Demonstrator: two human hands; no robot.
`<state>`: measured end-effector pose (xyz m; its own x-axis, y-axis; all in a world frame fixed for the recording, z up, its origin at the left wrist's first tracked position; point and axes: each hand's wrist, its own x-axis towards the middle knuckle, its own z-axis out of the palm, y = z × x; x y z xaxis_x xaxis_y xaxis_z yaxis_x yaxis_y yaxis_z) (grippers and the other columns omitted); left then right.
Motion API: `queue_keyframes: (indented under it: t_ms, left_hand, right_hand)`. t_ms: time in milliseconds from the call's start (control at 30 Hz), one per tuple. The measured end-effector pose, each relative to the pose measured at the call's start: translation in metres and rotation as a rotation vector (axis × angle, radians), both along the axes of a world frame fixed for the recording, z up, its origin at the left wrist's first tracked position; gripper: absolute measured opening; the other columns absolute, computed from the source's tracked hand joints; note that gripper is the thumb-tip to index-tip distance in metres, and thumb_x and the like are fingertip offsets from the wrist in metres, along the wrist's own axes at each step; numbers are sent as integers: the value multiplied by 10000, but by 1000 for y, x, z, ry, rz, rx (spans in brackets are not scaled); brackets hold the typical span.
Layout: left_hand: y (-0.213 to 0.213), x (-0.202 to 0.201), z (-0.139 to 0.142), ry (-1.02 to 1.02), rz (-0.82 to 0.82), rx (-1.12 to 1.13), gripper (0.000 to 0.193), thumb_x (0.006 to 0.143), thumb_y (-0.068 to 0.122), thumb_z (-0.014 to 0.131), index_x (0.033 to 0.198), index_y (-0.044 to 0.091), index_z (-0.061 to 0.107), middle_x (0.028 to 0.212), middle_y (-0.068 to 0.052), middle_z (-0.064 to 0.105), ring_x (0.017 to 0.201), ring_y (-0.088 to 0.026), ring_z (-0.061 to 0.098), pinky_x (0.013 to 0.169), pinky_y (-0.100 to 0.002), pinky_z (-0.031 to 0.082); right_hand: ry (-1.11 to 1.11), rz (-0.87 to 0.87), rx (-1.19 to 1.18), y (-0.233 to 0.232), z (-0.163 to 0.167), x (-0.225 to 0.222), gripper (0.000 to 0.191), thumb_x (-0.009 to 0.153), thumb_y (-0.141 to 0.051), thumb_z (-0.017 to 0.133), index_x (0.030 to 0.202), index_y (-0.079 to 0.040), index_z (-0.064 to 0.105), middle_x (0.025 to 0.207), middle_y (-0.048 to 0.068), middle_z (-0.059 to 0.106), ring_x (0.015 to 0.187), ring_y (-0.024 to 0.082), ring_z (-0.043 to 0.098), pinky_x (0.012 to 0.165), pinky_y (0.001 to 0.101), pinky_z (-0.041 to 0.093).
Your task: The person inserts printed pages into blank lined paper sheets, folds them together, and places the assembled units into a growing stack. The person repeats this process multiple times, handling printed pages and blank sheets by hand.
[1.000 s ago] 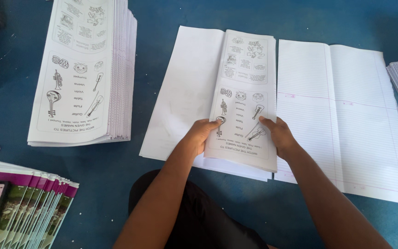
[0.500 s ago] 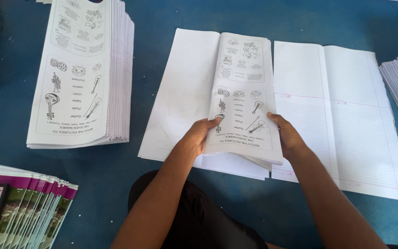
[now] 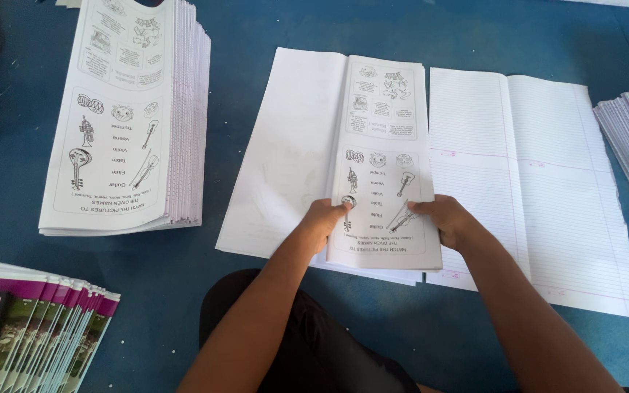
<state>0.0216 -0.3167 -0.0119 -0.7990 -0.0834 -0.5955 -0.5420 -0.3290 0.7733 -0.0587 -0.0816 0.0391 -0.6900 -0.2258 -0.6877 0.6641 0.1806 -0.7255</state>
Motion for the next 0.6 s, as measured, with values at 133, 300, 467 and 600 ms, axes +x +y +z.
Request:
queue_keyframes:
  t_ms: [133,300,467,600]
  left_hand:
    - [4,2,7,-79,13,-51,408,965,231,650,1260,-49,612,1170,-201,707,1072,-307,690,909,-425,558]
    - [0,0,18,-7,122,48,359,997,206,546,1284,-1,609,1160,-159,705,1027,-270,688,876,-431,564]
    - [0,-15,28,51,170,6,336,1006,160,499,1285,11,613,1142,-156,703,964,-255,693,795,-420,587]
    - [4,-34,41,140,224,56,332,1000,147,508,1250,-26,642,1102,-177,727,926,-261,711,740,-413,580]
  right_hand:
    - [110,31,137,-5,10,4,486,955,-91,600,1406,45,484,1243,265,664,1073,337,715,873,457,643]
    - [266,52,55,0,20,11,472,953,-78,592,1413,6,526,1231,220,690,1055,303,725,869,423,647]
    - [312,110,66,9,29,16,450,953,-93,589,1395,-17,547,1178,196,706,986,279,736,843,426,655]
    - [417,166,45,20,39,22,441,945,-129,621,1375,-39,582,1128,160,731,951,232,738,834,393,644]
